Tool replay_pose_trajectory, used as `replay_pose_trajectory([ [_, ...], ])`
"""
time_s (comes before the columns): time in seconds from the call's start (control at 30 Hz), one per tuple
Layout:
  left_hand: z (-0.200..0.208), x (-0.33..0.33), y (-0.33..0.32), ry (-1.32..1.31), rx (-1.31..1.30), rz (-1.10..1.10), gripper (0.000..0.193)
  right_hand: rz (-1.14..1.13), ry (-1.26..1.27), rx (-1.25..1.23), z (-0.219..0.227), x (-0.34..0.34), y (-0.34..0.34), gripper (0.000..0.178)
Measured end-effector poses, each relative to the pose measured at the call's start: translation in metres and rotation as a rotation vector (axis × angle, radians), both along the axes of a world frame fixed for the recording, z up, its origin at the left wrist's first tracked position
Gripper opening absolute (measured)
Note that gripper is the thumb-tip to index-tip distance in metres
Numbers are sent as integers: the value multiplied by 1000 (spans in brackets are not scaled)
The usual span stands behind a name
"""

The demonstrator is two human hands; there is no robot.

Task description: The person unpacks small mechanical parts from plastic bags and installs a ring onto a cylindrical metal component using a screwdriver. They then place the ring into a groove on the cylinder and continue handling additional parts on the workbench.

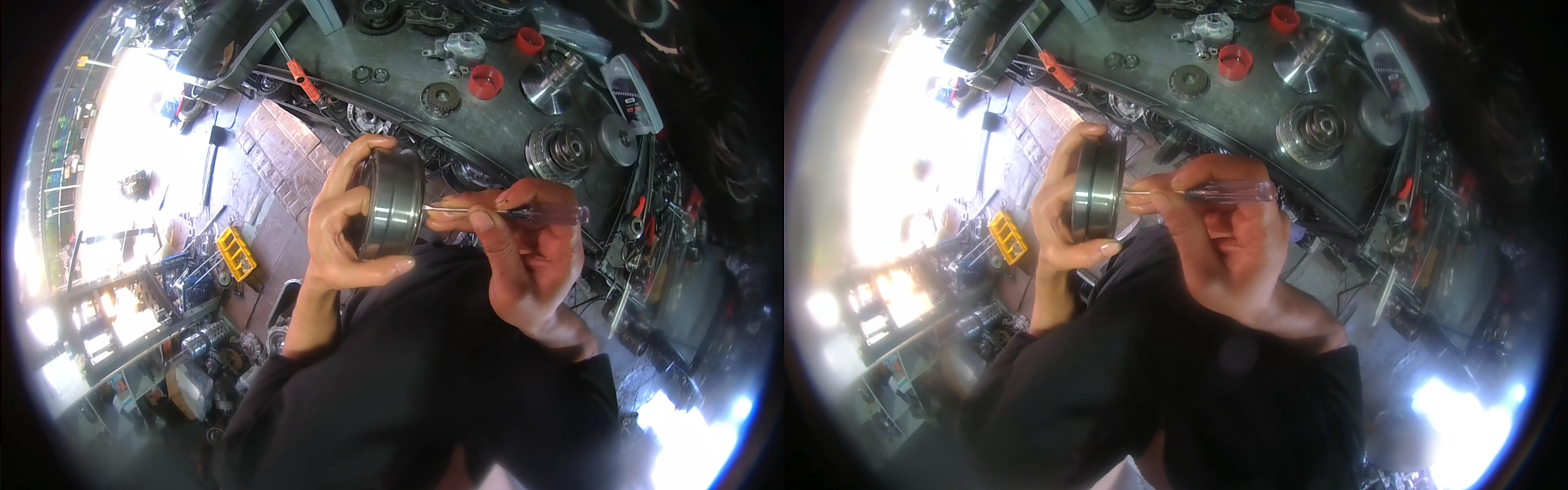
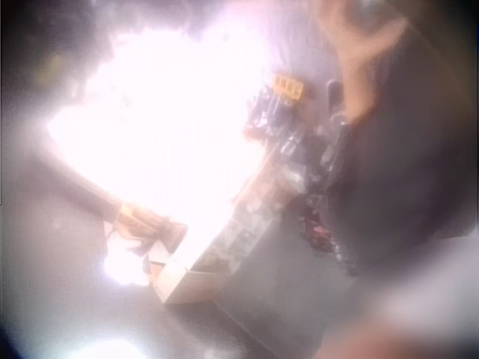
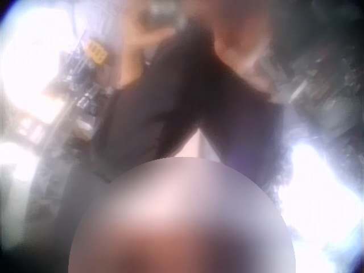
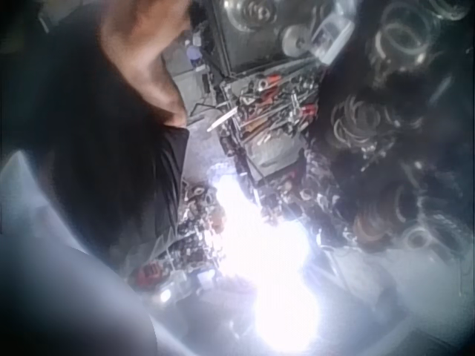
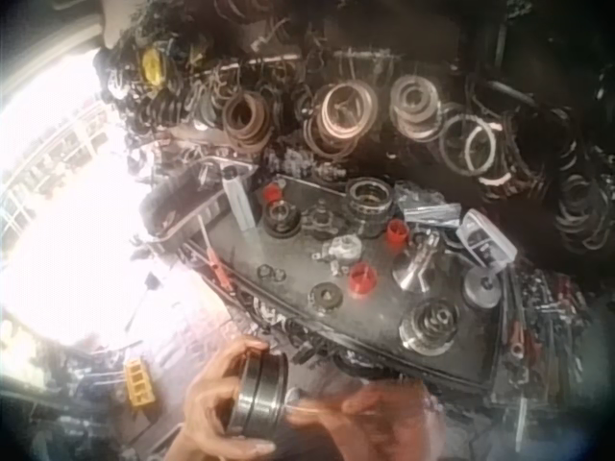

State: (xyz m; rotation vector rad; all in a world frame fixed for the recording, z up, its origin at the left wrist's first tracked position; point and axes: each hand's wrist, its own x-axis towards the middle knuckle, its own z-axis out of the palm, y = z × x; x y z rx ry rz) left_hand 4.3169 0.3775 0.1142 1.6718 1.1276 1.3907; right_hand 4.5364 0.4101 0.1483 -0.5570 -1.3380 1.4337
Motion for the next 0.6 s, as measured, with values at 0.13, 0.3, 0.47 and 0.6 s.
replay_pose_trajectory([
  [0.13, 0, 5, -4, -110, -43, -19, 51, 13, 129, -84, -8, -3, -3, 27],
  [0.3, 0, 10, -6, -120, -15, -29, 54, 20, 236, -246, -16, -3, -9, 24],
  [0.47, 1, 14, -10, -147, -11, 5, 52, 74, 441, -528, -19, -8, -14, 18],
  [0.6, 3, 14, -10, -71, 38, 25, 50, 98, 496, -575, -23, -9, -15, 17],
])
